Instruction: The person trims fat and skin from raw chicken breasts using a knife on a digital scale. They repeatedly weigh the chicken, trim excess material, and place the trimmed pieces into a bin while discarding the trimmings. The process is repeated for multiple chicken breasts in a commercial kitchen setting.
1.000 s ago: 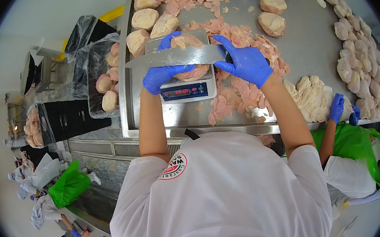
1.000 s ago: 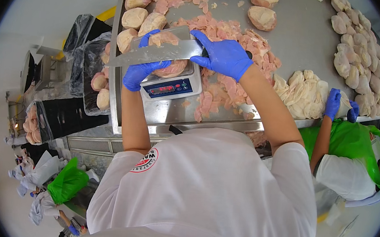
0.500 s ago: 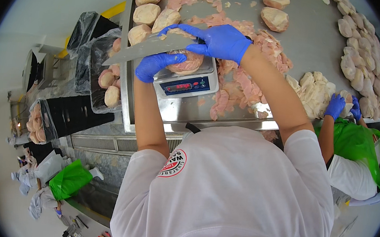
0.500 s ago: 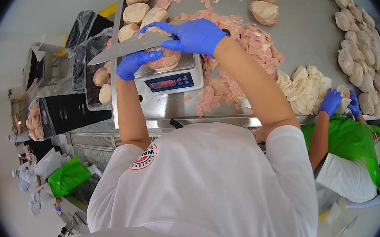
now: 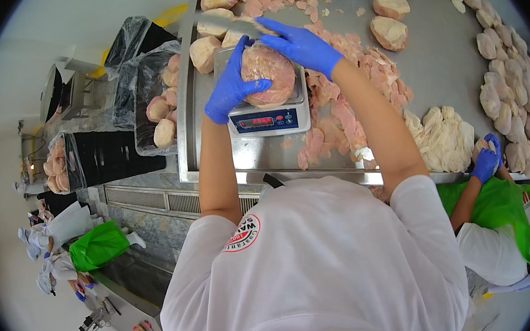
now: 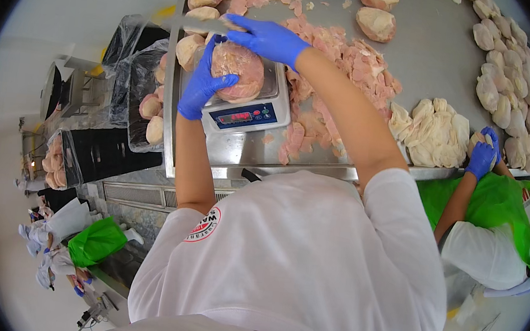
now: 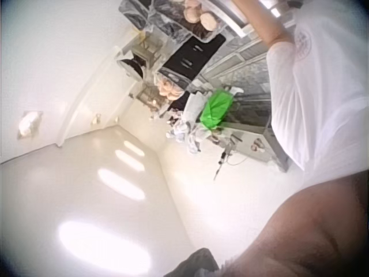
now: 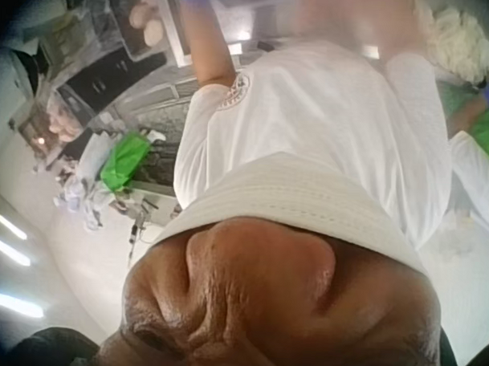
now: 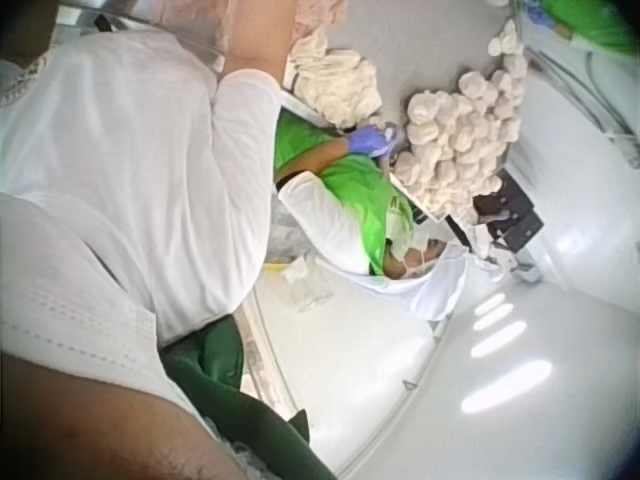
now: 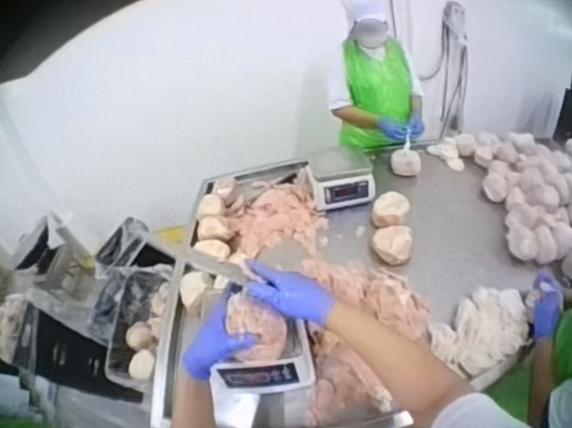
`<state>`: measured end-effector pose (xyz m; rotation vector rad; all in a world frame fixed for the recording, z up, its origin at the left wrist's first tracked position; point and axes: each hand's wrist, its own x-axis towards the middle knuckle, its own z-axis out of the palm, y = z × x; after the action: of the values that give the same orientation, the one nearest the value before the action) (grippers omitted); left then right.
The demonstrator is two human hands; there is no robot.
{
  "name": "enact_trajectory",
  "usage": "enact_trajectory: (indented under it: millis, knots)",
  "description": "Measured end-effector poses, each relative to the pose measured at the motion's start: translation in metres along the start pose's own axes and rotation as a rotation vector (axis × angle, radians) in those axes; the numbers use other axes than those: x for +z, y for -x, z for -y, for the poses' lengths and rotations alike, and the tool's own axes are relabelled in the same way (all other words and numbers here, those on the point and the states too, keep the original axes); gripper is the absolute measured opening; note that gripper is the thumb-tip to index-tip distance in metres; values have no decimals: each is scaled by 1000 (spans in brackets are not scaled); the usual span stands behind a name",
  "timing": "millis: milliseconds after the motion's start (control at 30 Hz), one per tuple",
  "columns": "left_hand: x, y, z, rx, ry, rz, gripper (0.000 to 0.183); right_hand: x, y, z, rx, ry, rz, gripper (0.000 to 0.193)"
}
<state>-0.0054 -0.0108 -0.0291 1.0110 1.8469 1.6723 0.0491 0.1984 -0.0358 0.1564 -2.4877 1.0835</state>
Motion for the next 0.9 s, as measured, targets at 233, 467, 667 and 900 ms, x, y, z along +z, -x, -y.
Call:
enact_trajectory:
  millis: [233, 467, 667, 900]
  knots:
    - [1, 36, -16, 82, 1, -425, 65, -48, 61, 25, 910, -615, -113, 85]
    - [-33, 65, 14, -294, 134, -520, 50, -49, 87, 10, 816, -926, -214, 84]
    - [-38, 76, 2, -358, 234, -448, 51, -42, 68, 10, 672, -908, -151, 86]
    - [7, 48, -8, -288, 305, -159, 84, 2, 46, 26, 686, -838, -92, 87]
